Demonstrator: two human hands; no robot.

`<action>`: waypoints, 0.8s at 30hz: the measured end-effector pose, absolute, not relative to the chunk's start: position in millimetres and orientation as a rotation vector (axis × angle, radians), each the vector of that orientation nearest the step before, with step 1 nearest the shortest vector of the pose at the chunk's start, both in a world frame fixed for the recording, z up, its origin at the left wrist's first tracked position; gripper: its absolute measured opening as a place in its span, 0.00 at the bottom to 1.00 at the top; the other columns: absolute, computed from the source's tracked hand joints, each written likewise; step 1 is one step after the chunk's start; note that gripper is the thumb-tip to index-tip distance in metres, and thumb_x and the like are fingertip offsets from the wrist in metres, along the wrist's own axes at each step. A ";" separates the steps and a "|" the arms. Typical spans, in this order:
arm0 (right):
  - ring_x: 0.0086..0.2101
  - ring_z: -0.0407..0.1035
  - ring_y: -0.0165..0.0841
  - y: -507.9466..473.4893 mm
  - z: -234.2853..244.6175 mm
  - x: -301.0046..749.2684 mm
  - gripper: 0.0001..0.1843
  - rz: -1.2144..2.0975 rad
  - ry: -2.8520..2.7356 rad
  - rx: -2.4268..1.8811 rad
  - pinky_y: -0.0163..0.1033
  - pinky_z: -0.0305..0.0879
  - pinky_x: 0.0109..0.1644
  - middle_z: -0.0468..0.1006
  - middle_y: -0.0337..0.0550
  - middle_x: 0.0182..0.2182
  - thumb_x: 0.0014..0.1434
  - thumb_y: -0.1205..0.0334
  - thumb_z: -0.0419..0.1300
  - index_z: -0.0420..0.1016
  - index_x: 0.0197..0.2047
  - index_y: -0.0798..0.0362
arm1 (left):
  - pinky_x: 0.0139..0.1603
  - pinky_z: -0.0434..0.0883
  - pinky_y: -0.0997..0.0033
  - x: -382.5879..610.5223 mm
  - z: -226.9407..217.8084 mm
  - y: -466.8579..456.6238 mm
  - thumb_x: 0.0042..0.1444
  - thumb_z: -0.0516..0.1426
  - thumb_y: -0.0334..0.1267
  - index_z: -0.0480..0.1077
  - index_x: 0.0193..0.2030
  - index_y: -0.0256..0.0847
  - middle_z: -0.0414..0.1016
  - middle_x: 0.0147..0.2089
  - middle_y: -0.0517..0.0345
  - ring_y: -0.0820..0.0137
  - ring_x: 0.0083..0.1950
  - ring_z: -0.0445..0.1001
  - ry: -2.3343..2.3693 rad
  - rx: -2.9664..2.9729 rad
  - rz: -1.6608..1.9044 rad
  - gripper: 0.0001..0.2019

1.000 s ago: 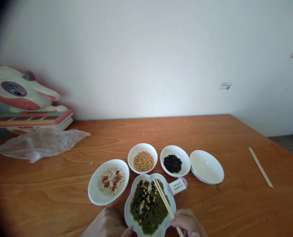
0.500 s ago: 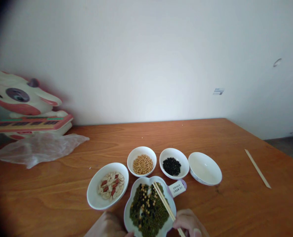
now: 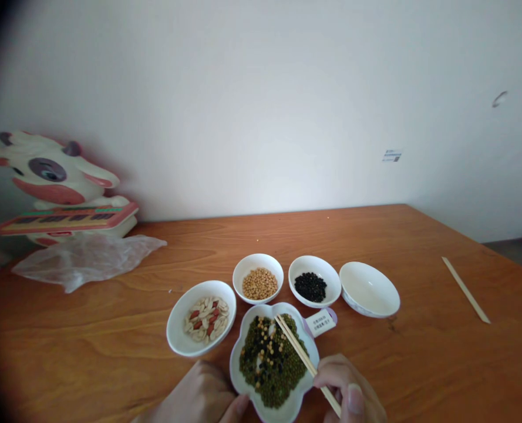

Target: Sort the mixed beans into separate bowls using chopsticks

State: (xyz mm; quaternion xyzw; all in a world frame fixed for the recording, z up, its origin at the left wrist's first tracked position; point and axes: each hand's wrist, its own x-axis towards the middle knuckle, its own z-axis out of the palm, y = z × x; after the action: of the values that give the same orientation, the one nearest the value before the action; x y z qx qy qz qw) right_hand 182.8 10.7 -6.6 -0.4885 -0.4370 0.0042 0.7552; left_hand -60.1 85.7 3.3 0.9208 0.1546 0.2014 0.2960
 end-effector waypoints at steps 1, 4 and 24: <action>0.23 0.69 0.32 10.2 -6.0 184.1 0.31 0.009 -0.960 -1.076 0.38 0.57 0.23 0.75 0.43 0.20 0.74 0.46 0.53 0.78 0.23 0.52 | 0.60 0.80 0.50 -59.9 0.9 85.5 0.72 0.61 0.46 0.73 0.64 0.42 0.74 0.65 0.46 0.59 0.59 0.78 0.414 2.451 0.530 0.18; 0.21 0.67 0.32 8.3 -7.0 188.6 0.32 0.014 -0.944 -1.079 0.38 0.56 0.22 0.74 0.43 0.19 0.73 0.44 0.53 0.78 0.22 0.52 | 0.52 0.81 0.60 -56.7 -4.8 85.3 0.74 0.59 0.44 0.76 0.56 0.40 0.80 0.55 0.49 0.65 0.50 0.80 0.431 2.458 0.510 0.12; 0.20 0.70 0.33 4.5 -28.9 214.3 0.35 -0.071 -1.099 -1.006 0.37 0.59 0.22 0.72 0.42 0.16 0.75 0.44 0.51 0.77 0.21 0.52 | 0.23 0.55 0.70 -45.8 -0.8 84.1 0.82 0.39 0.44 0.70 0.25 0.39 0.65 0.19 0.60 0.77 0.18 0.56 0.477 2.469 0.631 0.34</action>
State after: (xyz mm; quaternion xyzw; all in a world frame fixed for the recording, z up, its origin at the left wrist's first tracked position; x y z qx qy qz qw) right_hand 214.3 4.5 -28.9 -0.4578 -0.5001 -0.0324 0.7343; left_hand -45.8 84.1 -0.8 0.9167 0.1773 0.2342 0.2711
